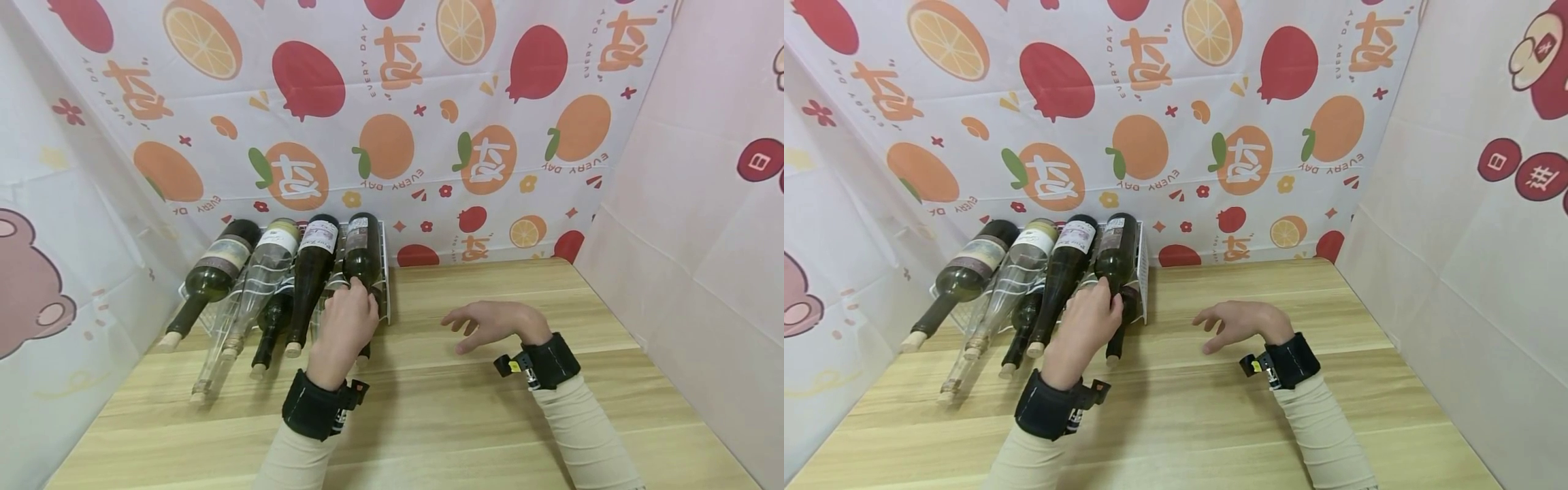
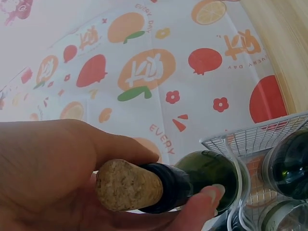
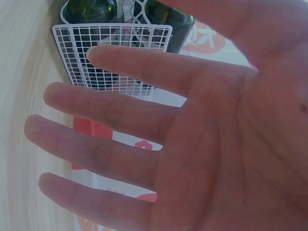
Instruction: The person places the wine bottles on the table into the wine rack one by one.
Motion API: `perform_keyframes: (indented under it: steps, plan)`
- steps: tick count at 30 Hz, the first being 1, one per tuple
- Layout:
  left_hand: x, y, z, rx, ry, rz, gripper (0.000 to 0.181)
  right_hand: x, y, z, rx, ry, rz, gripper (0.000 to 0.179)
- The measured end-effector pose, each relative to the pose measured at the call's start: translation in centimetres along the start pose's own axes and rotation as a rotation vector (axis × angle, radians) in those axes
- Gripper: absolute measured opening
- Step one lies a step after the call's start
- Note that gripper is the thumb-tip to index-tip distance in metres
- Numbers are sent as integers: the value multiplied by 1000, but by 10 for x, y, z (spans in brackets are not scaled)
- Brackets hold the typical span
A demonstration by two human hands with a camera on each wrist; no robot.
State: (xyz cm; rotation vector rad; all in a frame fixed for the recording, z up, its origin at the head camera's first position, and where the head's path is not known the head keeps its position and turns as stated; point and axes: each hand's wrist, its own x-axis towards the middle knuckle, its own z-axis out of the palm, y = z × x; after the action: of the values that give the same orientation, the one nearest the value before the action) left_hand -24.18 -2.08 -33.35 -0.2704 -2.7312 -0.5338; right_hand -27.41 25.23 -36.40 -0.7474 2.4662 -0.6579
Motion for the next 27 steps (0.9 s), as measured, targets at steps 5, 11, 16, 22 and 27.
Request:
perform_keyframes:
  steps: [5, 11, 16, 22, 27]
  plan:
    - [-1, 0, 1, -4, 9, -1, 56, 0, 0, 0, 2, 4, 1, 61]
    - [0, 0, 3, 1, 57, 32, 49, 0, -1, -1, 1, 3, 0, 59]
    - [1, 2, 5, -3, 75, 46, 47, 0, -1, -2, 0, 4, 13, 58]
    - [1, 1, 6, -7, 85, 53, 47, 0, -1, -2, -1, 4, 24, 57]
    - [1, 1, 7, -7, 71, 51, 47, 0, -1, -1, -2, 1, 20, 58]
